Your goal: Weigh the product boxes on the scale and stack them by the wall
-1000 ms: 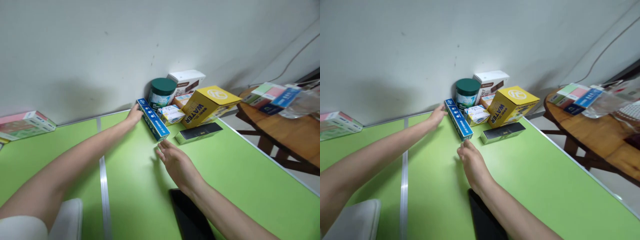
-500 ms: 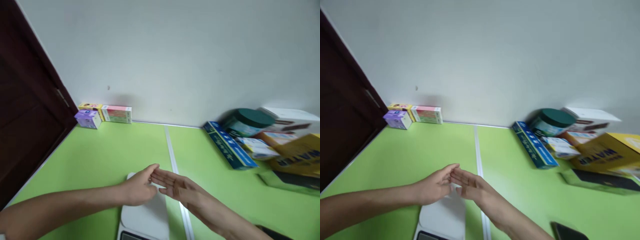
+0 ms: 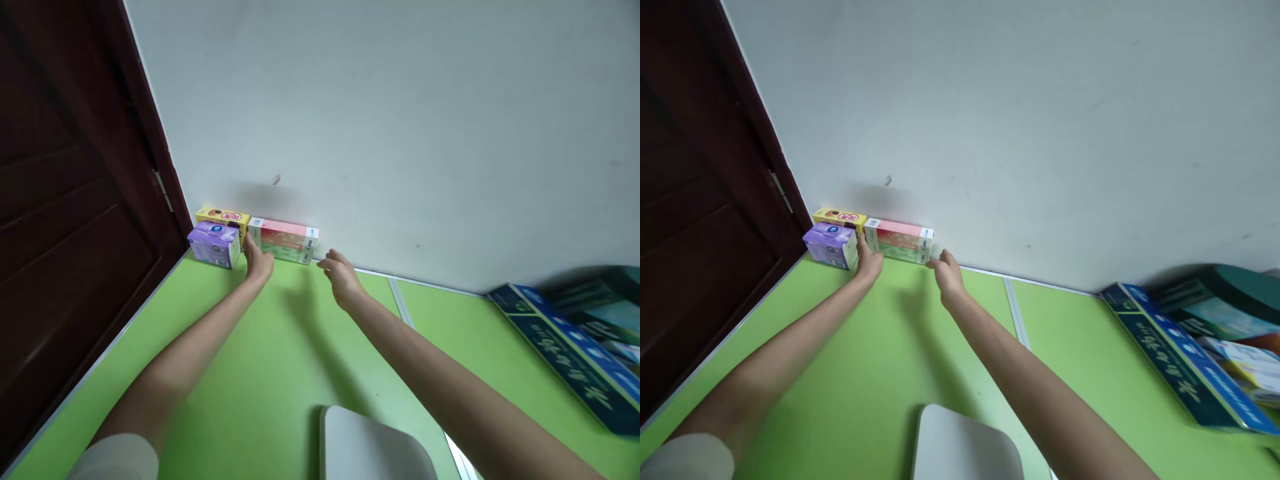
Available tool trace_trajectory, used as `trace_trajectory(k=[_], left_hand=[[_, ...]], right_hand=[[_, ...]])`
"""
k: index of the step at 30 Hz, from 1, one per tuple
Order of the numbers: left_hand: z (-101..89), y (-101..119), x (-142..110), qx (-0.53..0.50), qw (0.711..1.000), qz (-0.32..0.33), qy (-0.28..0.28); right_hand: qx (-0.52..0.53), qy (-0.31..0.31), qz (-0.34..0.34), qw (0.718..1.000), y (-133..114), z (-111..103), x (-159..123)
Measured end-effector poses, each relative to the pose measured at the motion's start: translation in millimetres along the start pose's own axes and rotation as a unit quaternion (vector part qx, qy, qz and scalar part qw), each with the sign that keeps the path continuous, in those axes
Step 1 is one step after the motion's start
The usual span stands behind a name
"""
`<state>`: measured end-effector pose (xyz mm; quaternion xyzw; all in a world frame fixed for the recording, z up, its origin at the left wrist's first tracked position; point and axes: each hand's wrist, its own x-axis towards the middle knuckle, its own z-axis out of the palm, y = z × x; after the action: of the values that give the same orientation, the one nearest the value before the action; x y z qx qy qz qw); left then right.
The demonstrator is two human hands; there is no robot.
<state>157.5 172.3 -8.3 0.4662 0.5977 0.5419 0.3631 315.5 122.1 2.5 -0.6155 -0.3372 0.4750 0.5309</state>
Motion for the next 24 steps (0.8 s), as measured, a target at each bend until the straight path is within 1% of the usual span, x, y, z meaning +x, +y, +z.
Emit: trace_trajectory(k=[3, 6, 9, 11, 14, 17, 19, 21, 22, 24], left_hand=[[9.8, -5.2, 15.8, 0.023, 0.999, -0.019, 0.031], [16.1, -8.8, 23.9, 0.036, 0.998, -0.027, 0.045], [18.4, -9.3, 28.6, 0.044, 0.997, -0.034, 0.051], [18.3, -8.0, 31.1, 0.048, 0.996, -0.044, 0.059], [17.0, -4.8, 33.5, 0.049, 0.994, -0.063, 0.081], [14.7, -0.5, 30.7, 0.046, 0.992, -0.070, 0.091], [12.4, 4.0, 22.0, 0.039, 0.995, -0.060, 0.073], [8.2, 10.5, 3.6, 0.027, 0.998, -0.046, 0.032], [4.9, 14.3, -10.3, 0.021, 0.999, -0.040, 0.010], [-5.5, 22.0, -48.2, 0.010, 0.999, -0.030, -0.034]], right_hand=[[-0.003, 0.013, -0.015, 1.000, 2.3, 7.3, 28.0], [-0.002, -0.005, -0.040, 0.999, 2.2, 11.0, 38.8], [0.003, -0.054, -0.090, 0.994, 1.2, 14.0, 37.7], [0.002, -0.079, -0.108, 0.991, -0.4, 15.9, 33.8], [-0.008, -0.081, -0.096, 0.992, -5.8, 16.7, 26.4], [-0.013, -0.081, -0.096, 0.992, -13.4, 11.8, 18.8], [-0.013, -0.078, -0.092, 0.993, -17.8, 3.7, 13.6], [-0.012, -0.067, -0.077, 0.995, -20.1, -9.6, 5.2], [-0.012, -0.062, -0.068, 0.996, -20.3, -18.5, -1.8], [-0.004, -0.063, -0.060, 0.996, -18.2, -41.1, -25.1]])
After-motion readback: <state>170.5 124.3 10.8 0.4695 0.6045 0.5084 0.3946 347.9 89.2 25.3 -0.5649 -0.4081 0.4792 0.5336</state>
